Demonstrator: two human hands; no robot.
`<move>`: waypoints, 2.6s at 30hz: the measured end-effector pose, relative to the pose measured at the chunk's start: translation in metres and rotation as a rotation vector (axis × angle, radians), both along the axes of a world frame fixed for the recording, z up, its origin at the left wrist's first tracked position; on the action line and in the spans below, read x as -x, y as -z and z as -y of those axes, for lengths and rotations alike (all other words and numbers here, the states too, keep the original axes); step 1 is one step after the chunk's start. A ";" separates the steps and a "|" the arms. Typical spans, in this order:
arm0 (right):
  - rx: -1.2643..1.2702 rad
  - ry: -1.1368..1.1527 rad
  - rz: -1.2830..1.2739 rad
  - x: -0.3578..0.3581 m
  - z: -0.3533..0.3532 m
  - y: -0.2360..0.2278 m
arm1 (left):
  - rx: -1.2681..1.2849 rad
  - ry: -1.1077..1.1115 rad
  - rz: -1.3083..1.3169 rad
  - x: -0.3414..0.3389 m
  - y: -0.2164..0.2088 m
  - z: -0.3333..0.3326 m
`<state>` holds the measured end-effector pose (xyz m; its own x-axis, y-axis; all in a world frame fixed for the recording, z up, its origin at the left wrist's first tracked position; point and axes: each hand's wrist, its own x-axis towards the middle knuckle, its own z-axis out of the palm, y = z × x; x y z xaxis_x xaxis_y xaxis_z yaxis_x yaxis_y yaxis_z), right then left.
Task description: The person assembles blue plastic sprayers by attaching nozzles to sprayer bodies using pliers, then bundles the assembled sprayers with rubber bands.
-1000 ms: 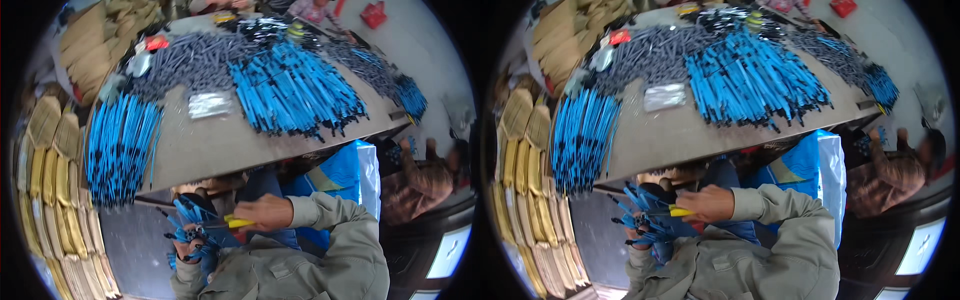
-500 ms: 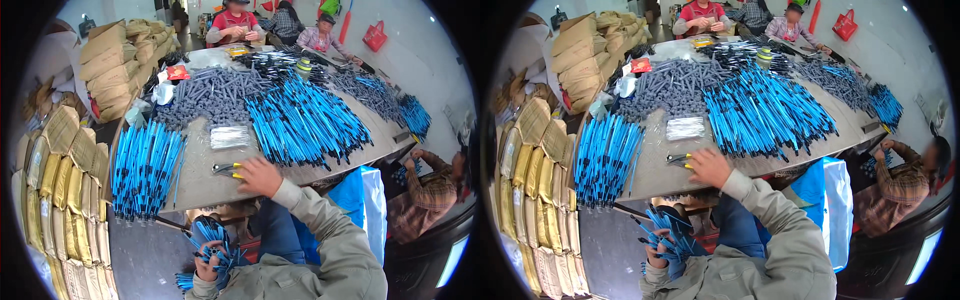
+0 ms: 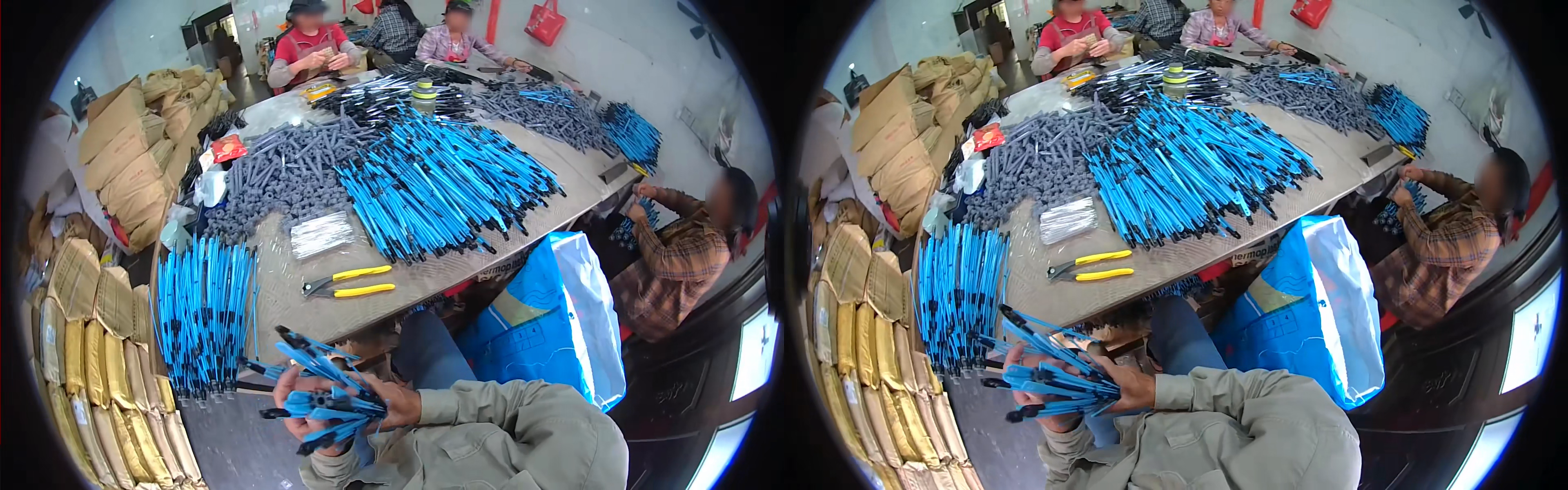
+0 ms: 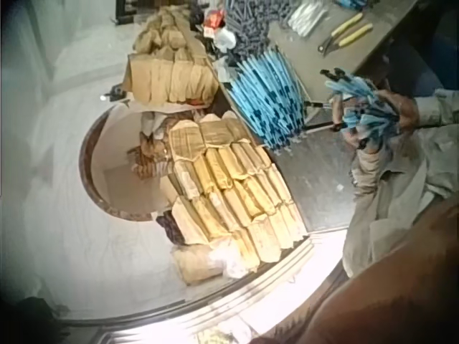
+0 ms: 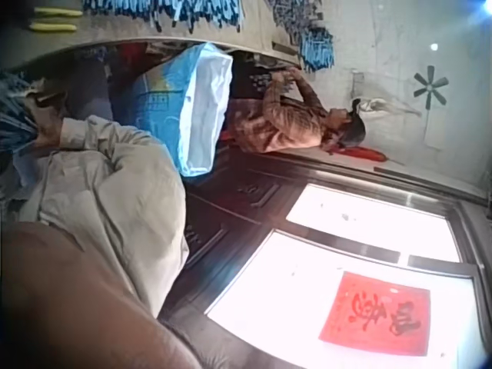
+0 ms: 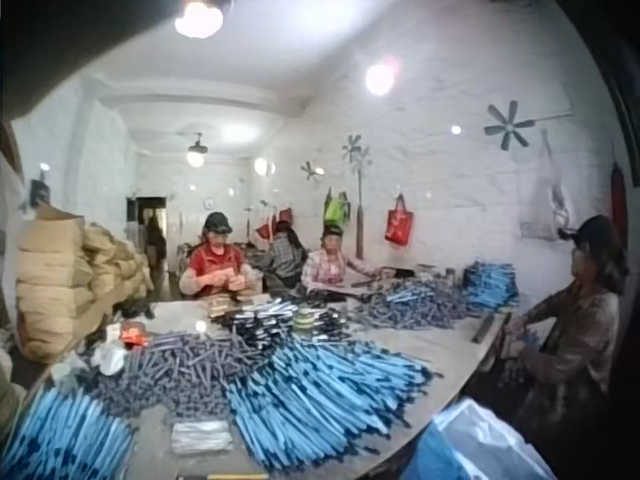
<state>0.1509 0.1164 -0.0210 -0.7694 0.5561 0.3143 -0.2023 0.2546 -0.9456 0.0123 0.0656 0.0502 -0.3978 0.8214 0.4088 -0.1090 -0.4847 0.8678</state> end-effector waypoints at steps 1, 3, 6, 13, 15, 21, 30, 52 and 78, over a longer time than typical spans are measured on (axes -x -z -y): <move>-0.010 0.042 0.027 -0.001 0.003 0.003 | -0.054 -0.076 -0.010 -0.011 -0.008 -0.001; -0.034 0.124 0.079 -0.004 0.009 0.010 | -0.164 -0.232 -0.032 -0.028 -0.020 -0.002; 0.142 0.109 -0.063 0.005 -0.002 0.055 | -0.259 -0.527 -0.281 -0.026 -0.003 -0.002; 0.058 0.079 -0.106 -0.006 -0.009 -0.021 | 0.040 -0.386 -0.455 0.014 -0.029 0.015; -0.084 -0.029 -0.043 -0.002 -0.005 -0.031 | -0.216 0.151 0.029 0.012 0.004 0.014; -0.302 -0.265 0.441 0.023 -0.003 -0.076 | 0.136 -0.104 0.128 0.014 0.006 0.045; -0.140 -0.349 0.306 0.020 -0.017 -0.052 | 0.390 -0.301 0.044 0.165 -0.111 0.090; -0.169 -0.262 0.376 -0.013 -0.011 -0.003 | 1.203 -0.392 -1.488 0.272 -0.114 -0.115; -0.299 -0.311 0.507 -0.006 0.037 0.013 | -0.123 -0.441 0.445 0.186 0.051 0.028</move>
